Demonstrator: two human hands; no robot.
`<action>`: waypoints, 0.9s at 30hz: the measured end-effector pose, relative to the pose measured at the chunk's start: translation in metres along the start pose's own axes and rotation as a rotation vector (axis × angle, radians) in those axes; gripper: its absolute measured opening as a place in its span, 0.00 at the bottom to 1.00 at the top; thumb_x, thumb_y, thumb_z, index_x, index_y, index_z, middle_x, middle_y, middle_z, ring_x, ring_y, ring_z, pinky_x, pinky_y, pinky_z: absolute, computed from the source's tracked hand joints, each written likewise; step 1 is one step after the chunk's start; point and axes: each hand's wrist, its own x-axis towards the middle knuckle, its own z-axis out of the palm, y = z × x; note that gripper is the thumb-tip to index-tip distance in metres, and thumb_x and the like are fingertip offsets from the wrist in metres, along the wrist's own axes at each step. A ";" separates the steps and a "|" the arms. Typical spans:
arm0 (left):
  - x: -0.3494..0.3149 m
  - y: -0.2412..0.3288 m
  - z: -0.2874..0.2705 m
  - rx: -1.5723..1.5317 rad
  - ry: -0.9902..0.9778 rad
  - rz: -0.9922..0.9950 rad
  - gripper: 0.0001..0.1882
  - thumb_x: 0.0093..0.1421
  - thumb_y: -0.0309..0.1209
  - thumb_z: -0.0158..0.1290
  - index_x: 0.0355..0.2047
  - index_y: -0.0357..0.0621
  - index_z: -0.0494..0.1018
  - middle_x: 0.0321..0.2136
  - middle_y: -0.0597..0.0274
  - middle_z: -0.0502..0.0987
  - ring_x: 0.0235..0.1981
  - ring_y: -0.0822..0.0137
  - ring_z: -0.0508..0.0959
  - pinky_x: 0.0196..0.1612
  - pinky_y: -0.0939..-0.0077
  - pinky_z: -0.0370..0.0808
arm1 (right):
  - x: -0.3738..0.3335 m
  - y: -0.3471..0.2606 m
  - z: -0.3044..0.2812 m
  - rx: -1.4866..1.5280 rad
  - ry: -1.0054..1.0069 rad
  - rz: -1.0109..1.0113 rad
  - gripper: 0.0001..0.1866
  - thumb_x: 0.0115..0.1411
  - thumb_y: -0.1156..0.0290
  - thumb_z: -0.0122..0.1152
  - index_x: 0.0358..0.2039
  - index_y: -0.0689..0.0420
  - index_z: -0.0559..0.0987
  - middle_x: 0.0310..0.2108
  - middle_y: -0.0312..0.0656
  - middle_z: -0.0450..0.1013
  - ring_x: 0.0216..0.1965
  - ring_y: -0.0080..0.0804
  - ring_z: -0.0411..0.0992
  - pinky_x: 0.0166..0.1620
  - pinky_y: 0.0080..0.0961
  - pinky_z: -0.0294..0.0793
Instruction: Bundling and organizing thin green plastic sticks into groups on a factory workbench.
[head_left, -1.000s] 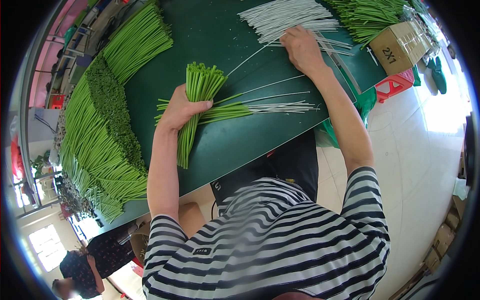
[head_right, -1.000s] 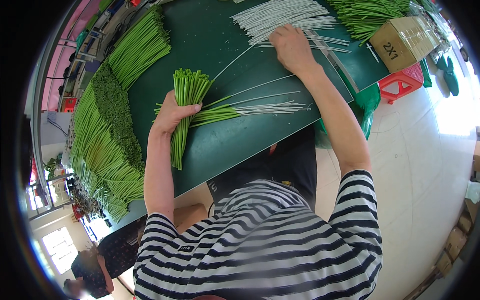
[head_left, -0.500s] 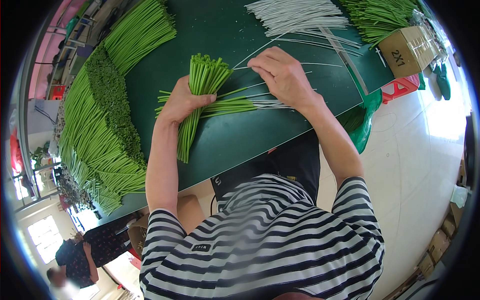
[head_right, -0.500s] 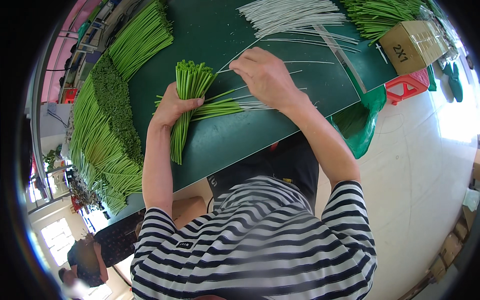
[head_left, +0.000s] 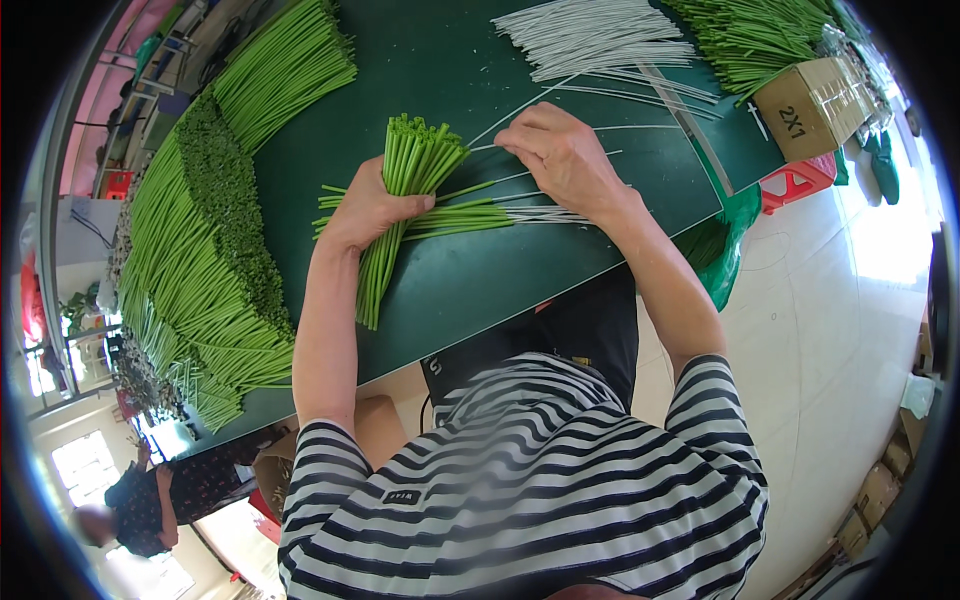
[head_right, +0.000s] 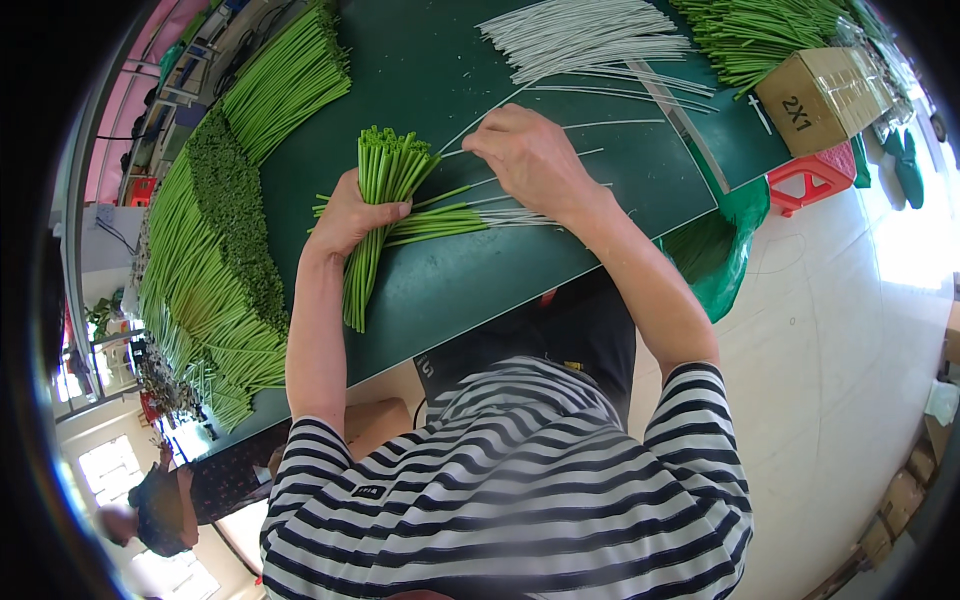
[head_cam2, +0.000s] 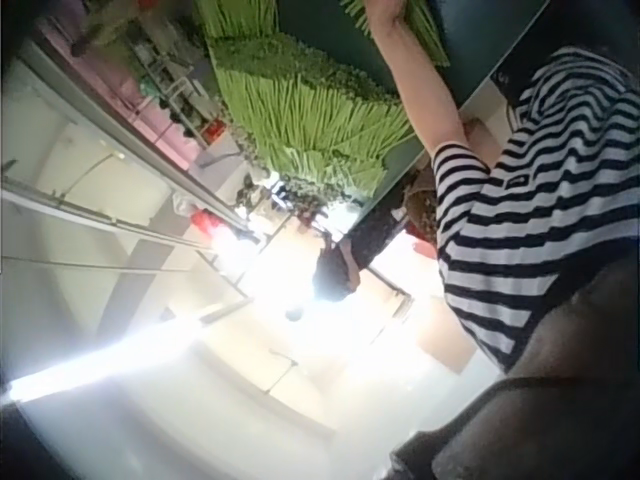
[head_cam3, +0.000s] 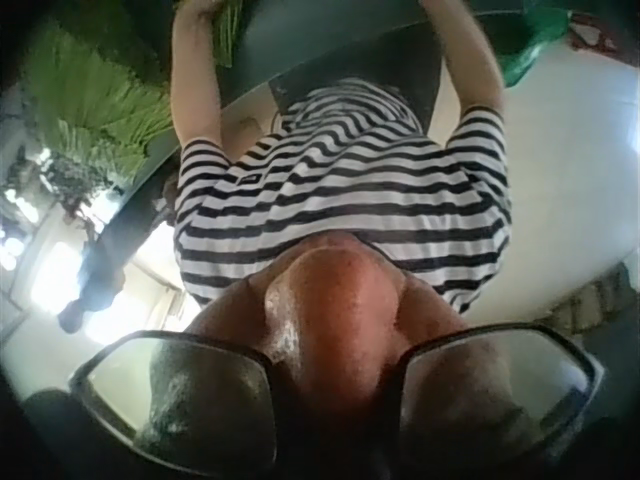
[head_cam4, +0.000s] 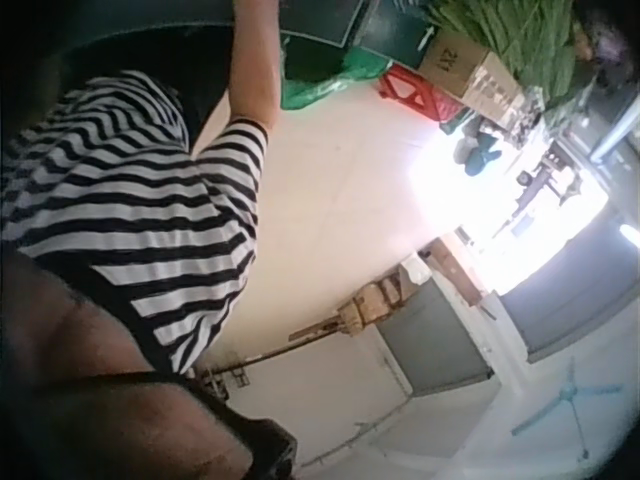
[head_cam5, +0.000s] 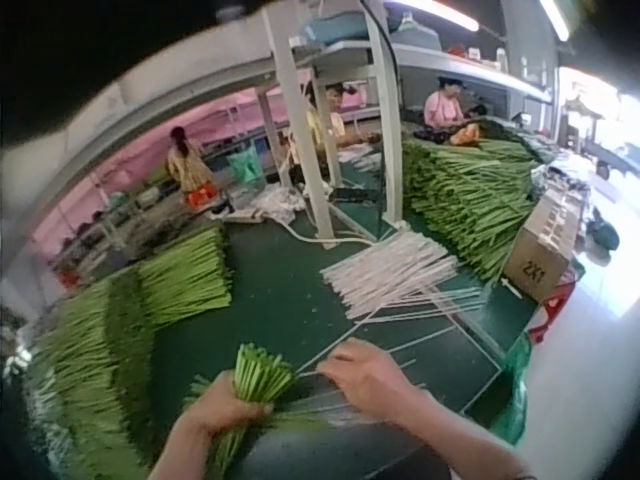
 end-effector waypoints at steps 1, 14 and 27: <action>0.000 0.001 0.000 -0.001 0.002 -0.004 0.24 0.51 0.24 0.71 0.49 0.36 0.80 0.40 0.64 0.83 0.40 0.71 0.80 0.50 0.73 0.77 | 0.000 0.000 -0.001 -0.008 -0.021 -0.009 0.08 0.60 0.81 0.68 0.40 0.59 0.85 0.37 0.42 0.79 0.42 0.44 0.78 0.43 0.36 0.79; -0.002 0.002 0.000 0.000 -0.033 -0.021 0.27 0.50 0.20 0.68 0.53 0.32 0.79 0.44 0.59 0.85 0.43 0.68 0.83 0.54 0.72 0.78 | 0.007 -0.006 0.010 0.177 -0.114 -0.008 0.08 0.60 0.77 0.70 0.41 0.59 0.85 0.39 0.42 0.81 0.46 0.44 0.78 0.48 0.37 0.78; 0.000 -0.002 -0.001 0.033 -0.051 -0.004 0.27 0.52 0.21 0.70 0.53 0.35 0.79 0.42 0.63 0.84 0.40 0.71 0.81 0.49 0.74 0.78 | 0.010 -0.011 0.012 0.041 -0.196 -0.046 0.07 0.60 0.79 0.68 0.39 0.61 0.85 0.36 0.45 0.80 0.43 0.48 0.78 0.44 0.38 0.80</action>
